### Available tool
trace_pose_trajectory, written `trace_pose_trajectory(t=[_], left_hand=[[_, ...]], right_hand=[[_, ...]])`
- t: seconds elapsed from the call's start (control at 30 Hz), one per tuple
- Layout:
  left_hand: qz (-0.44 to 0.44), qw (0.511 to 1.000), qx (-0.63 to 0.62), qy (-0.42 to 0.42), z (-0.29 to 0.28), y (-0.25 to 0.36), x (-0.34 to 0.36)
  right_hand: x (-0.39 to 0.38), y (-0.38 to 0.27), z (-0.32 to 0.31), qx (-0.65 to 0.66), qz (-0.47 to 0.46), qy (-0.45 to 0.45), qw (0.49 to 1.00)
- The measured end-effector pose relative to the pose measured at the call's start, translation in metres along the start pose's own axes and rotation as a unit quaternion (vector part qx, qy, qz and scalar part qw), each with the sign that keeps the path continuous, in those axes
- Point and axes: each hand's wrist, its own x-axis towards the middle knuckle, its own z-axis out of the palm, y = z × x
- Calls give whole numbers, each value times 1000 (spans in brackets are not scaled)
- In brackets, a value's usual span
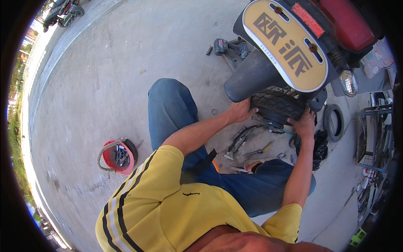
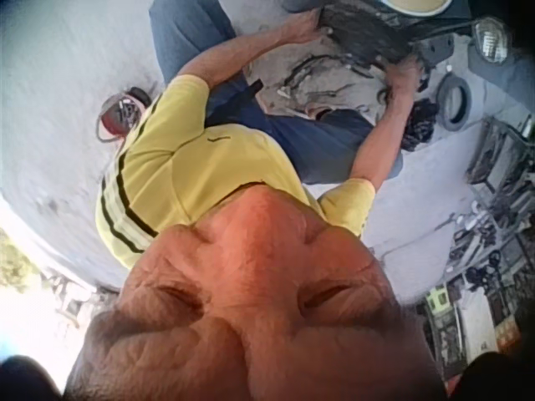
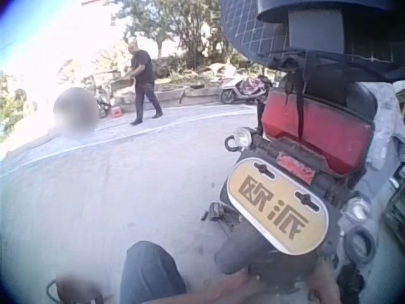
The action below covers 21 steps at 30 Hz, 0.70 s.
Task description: The person removes a scooter tire, places it in a water basin, and then installs it back onto the scooter. They handle the tire and basin with both hands, coordinating with another person who assists with the basin.
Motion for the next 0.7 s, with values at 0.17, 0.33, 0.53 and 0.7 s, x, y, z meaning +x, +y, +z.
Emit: trace_pose_trajectory(t=[0.17,0.33,0.53,0.7], left_hand=[[-43,996,54,-60,27,-60,-30],[-140,966,182,-117,20,-112,-58],[-244,930,198,-189,-6,-136,-45],[-192,955,92,-205,-5,-138,-49]], right_hand=[[2,4,6,13,-15,12,1000],[8,-3,5,33,-13,-2,999],[4,6,1,28,-13,26,999],[1,9,6,71,11,25,997]])
